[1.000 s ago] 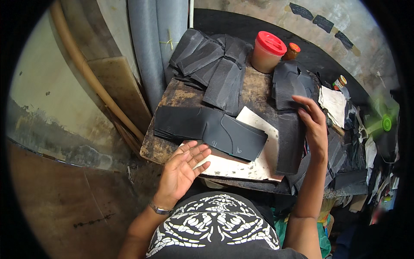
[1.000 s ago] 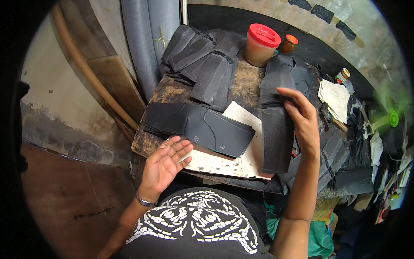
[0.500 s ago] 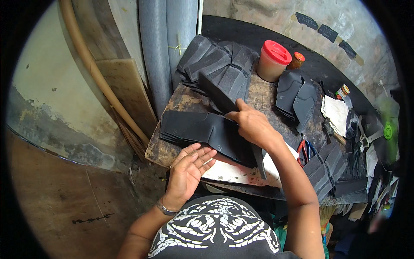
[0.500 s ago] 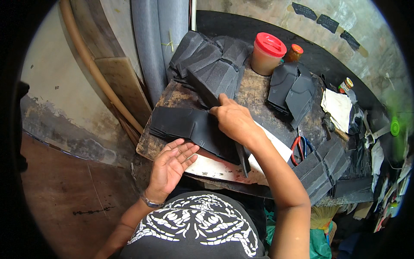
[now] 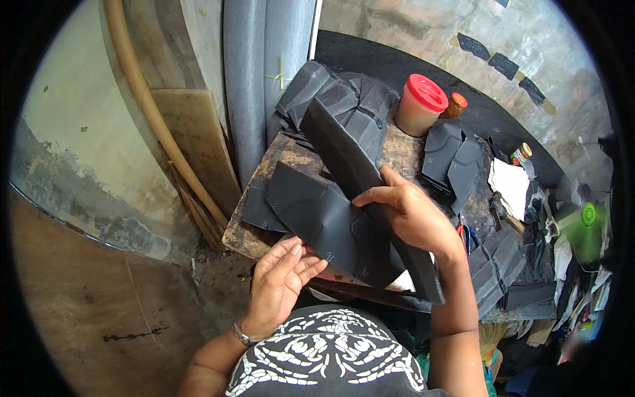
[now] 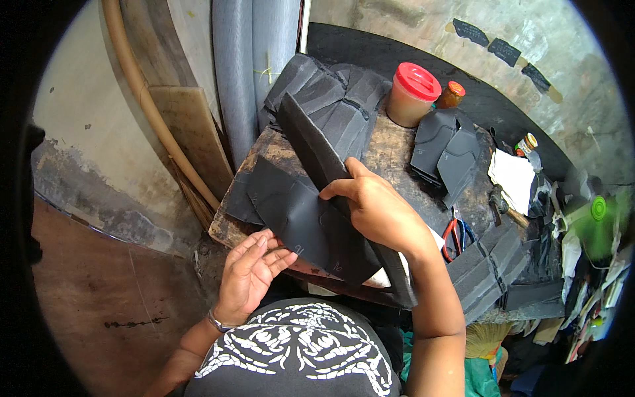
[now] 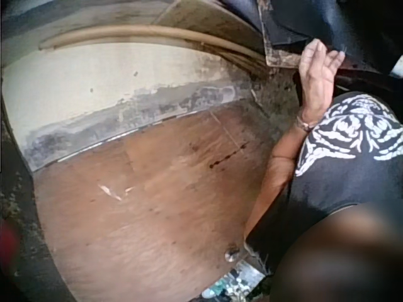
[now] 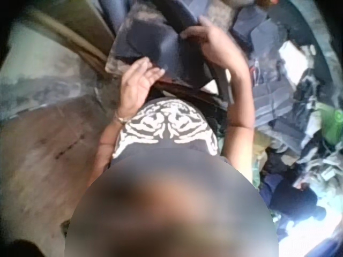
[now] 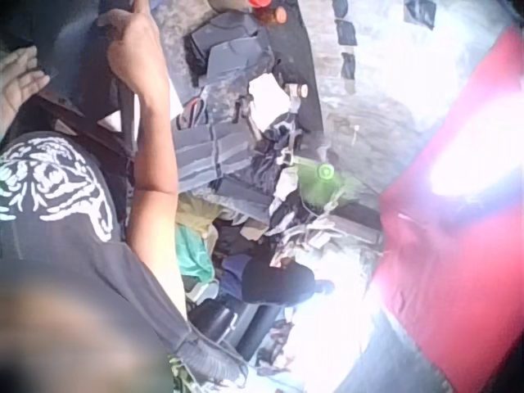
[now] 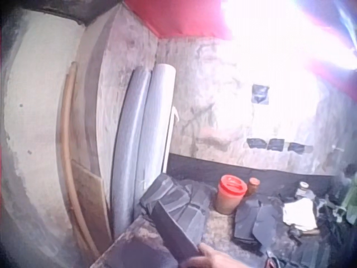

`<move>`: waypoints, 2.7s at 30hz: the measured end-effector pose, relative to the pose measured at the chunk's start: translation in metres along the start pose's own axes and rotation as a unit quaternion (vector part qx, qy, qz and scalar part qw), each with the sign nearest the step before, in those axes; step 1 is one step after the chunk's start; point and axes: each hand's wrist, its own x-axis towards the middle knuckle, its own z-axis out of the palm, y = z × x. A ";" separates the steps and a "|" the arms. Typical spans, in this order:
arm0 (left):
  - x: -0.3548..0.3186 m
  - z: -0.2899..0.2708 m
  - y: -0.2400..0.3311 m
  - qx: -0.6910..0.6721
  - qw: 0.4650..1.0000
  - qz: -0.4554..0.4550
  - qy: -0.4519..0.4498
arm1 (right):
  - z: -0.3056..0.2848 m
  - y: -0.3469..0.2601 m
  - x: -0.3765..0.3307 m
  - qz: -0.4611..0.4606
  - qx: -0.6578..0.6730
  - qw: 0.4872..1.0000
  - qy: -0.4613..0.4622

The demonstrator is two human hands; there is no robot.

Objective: The person repeatedly picks up black material pieces from a cluttered workbench, flips them to reveal a teal underside, and places them into separate stacks. The person also handles a white paper sheet and a red-lidded container while organizing the pieces.

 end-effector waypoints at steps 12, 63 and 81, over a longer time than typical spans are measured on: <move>0.008 0.001 0.014 -0.071 0.992 0.040 -0.094 | 0.003 -0.002 -0.008 0.043 0.299 0.936 0.179; -0.007 -0.028 0.054 0.007 0.989 0.119 -0.085 | 0.084 -0.067 -0.011 0.081 0.584 0.800 0.115; -0.005 -0.017 0.045 0.005 0.989 0.128 -0.079 | 0.086 -0.067 -0.017 0.031 0.497 0.859 0.116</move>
